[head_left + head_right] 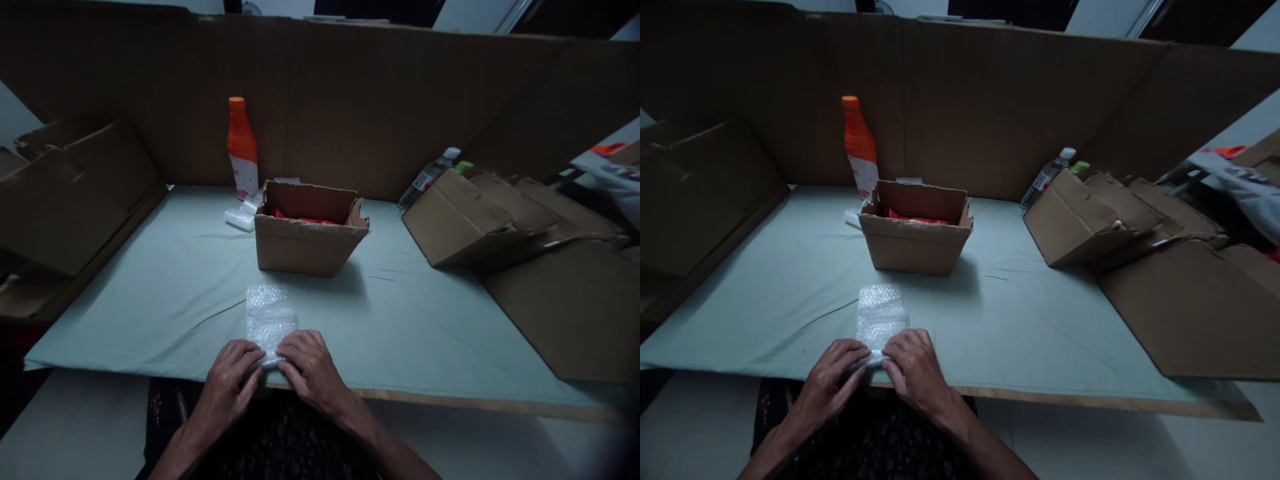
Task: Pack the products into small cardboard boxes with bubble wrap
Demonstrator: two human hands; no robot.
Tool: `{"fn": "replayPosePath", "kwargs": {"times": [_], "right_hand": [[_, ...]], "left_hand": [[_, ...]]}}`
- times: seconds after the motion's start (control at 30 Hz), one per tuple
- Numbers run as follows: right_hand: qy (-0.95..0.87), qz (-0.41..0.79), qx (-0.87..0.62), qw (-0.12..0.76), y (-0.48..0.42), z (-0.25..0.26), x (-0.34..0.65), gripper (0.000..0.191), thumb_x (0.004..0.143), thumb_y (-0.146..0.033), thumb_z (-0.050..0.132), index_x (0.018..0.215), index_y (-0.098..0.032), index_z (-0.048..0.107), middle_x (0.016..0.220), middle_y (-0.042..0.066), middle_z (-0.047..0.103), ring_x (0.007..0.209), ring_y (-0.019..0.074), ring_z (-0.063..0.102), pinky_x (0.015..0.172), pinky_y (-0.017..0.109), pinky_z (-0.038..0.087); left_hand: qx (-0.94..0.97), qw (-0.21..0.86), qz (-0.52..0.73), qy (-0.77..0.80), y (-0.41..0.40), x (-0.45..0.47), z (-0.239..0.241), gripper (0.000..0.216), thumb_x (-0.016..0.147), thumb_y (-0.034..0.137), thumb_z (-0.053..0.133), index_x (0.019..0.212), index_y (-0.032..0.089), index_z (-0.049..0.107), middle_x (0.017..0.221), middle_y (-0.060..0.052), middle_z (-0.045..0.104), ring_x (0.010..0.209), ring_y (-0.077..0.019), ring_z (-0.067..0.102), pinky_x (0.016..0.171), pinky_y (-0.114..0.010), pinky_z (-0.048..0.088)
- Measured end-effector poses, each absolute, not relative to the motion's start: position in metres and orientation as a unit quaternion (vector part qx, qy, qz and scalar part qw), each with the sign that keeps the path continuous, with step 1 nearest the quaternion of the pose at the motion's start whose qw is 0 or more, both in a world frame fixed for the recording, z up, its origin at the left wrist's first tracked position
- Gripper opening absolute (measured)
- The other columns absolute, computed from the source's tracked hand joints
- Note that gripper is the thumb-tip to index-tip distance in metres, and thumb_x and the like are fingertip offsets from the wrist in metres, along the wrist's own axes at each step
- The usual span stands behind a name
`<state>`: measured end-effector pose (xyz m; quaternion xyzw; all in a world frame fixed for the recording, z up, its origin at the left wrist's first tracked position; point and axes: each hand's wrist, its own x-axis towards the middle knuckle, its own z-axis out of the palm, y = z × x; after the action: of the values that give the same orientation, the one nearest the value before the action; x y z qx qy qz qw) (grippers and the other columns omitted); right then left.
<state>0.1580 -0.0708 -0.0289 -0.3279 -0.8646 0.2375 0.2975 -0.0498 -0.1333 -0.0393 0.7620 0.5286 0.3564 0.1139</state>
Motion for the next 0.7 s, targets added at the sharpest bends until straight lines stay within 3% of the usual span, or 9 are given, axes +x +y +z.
{"fn": "replayPosePath", "kwargs": {"times": [0.07, 0.27, 0.4, 0.57, 0.7], "right_hand": [[-0.859, 0.241, -0.336, 0.301, -0.073, -0.024, 0.160, 0.015, 0.092, -0.014, 0.064, 0.105, -0.021, 0.066, 0.097, 0.004, 0.073, 0.094, 0.0212, 0.064, 0.087, 0.039, 0.046], [-0.869, 0.112, -0.342, 0.339, -0.073, -0.024, 0.158, 0.028, 0.093, -0.010, 0.054, 0.118, -0.018, 0.061, 0.126, 0.014, 0.064, 0.114, 0.0271, 0.057, 0.092, 0.044, 0.045], [-0.897, 0.104, -0.327, 0.277, -0.064, -0.032, 0.153, 0.027, 0.089, -0.010, 0.060, 0.115, -0.019, 0.062, 0.118, 0.012, 0.068, 0.109, 0.0277, 0.058, 0.093, 0.046, 0.044], [-0.888, 0.166, -0.331, 0.274, -0.056, -0.032, 0.151, 0.021, 0.092, -0.014, 0.062, 0.111, -0.020, 0.065, 0.107, 0.008, 0.073, 0.099, 0.0240, 0.063, 0.088, 0.041, 0.045], [-0.872, 0.239, -0.319, 0.284, -0.056, -0.026, 0.152, 0.016, 0.094, -0.019, 0.062, 0.109, -0.021, 0.067, 0.100, 0.005, 0.076, 0.092, 0.0222, 0.066, 0.086, 0.039, 0.046]], "left_hand": [[0.754, 0.126, 0.369, 0.528, -0.131, -0.049, -0.041, 0.022, 0.093, 0.013, 0.055, 0.112, 0.022, 0.062, 0.097, -0.005, 0.069, 0.091, -0.0180, 0.064, 0.079, -0.031, 0.056], [0.722, 0.129, 0.366, 0.573, -0.107, -0.046, -0.045, 0.019, 0.098, 0.019, 0.048, 0.105, 0.020, 0.066, 0.088, -0.005, 0.071, 0.082, -0.0187, 0.064, 0.074, -0.034, 0.055], [0.702, 0.108, 0.374, 0.596, -0.102, -0.043, -0.046, 0.018, 0.098, 0.024, 0.051, 0.106, 0.020, 0.066, 0.093, -0.006, 0.070, 0.089, -0.0205, 0.066, 0.079, -0.036, 0.056], [0.713, 0.076, 0.392, 0.577, -0.119, -0.046, -0.047, 0.025, 0.091, 0.023, 0.062, 0.116, 0.023, 0.065, 0.119, -0.011, 0.066, 0.110, -0.0246, 0.063, 0.092, -0.041, 0.056], [0.710, 0.115, 0.405, 0.565, -0.126, -0.051, -0.043, 0.023, 0.092, 0.019, 0.058, 0.114, 0.023, 0.065, 0.107, -0.008, 0.070, 0.102, -0.0217, 0.065, 0.088, -0.037, 0.056]]}}
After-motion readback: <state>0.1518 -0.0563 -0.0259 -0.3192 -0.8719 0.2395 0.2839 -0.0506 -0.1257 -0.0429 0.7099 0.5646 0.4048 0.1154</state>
